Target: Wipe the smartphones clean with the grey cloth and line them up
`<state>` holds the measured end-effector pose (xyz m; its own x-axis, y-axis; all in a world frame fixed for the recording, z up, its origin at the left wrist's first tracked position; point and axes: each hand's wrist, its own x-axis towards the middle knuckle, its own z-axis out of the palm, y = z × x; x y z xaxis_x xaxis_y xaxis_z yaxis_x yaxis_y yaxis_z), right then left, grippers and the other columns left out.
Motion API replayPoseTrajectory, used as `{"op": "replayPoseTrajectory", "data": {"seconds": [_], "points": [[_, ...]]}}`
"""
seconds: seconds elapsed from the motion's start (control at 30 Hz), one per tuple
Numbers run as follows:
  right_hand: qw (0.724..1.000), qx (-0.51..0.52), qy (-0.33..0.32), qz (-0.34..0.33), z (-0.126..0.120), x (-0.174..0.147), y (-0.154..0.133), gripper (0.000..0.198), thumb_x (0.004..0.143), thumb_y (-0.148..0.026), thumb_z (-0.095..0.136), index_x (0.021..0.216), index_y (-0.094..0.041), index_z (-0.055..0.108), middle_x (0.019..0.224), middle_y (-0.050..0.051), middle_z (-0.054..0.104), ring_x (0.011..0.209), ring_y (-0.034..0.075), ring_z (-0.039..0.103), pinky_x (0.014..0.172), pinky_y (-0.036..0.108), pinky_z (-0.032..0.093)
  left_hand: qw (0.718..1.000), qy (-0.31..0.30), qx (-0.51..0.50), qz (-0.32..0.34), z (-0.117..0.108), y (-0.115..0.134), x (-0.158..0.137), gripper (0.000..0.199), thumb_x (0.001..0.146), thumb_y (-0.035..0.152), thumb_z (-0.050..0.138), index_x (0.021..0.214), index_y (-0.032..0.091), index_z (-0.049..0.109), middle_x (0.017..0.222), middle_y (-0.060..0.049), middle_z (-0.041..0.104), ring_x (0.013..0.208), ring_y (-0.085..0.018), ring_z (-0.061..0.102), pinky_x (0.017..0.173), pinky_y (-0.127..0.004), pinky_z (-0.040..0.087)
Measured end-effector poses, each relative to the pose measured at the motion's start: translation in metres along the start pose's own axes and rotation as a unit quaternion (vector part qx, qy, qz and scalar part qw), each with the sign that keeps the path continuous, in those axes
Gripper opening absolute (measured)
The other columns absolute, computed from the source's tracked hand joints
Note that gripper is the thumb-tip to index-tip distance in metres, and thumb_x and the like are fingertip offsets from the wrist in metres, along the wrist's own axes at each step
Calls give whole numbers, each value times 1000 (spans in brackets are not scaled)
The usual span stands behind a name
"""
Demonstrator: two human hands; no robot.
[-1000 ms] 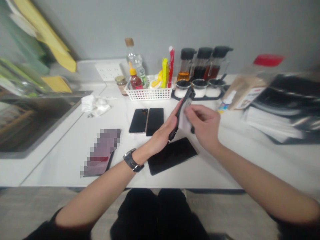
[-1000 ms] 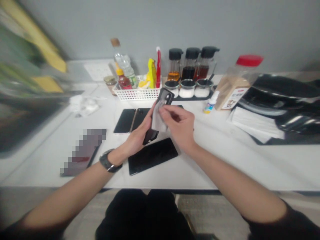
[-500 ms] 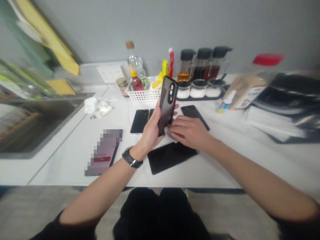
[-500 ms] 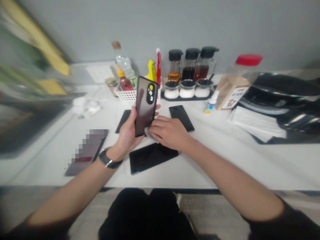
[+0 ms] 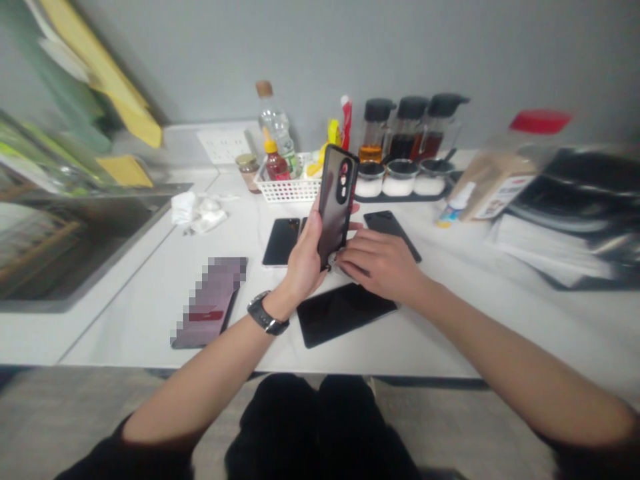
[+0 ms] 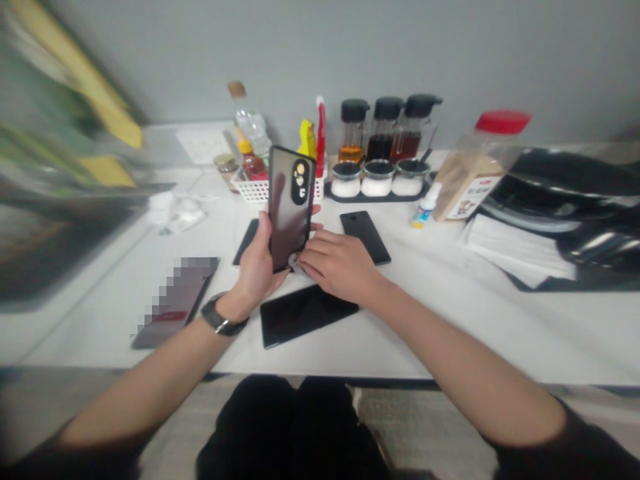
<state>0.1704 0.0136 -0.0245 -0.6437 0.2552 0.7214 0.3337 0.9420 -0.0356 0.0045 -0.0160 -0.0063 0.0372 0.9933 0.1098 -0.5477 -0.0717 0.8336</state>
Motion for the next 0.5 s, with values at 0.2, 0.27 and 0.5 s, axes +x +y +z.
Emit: {"op": "replayPoseTrajectory", "data": {"seconds": [0.2,0.27,0.5], "points": [[996,81,35,-16,6,1,-11,19,109,-26,63,99,-19,78,90,5,79,86,19,71,75,32,58,999,-33,37,11,-1,-10,-7,66,110,61,49,157,16,60,142,-15,75,121,-27,77,115,-40,56],[999,31,11,-26,1,1,-3,19,108,-25,63,97,-20,79,90,4,80,88,20,72,78,33,58,999,-38,13,22,-2,-10,-4,67,110,59,52,163,18,54,145,-15,74,126,-26,75,114,-39,57],[993,-104,63,3,-9,-1,13,17,107,-22,63,98,-20,77,87,3,80,82,19,73,69,31,55,997,-52,-48,-28,-3,-3,1,66,109,53,59,166,21,51,150,-15,71,139,-29,68,113,-40,58]]}}
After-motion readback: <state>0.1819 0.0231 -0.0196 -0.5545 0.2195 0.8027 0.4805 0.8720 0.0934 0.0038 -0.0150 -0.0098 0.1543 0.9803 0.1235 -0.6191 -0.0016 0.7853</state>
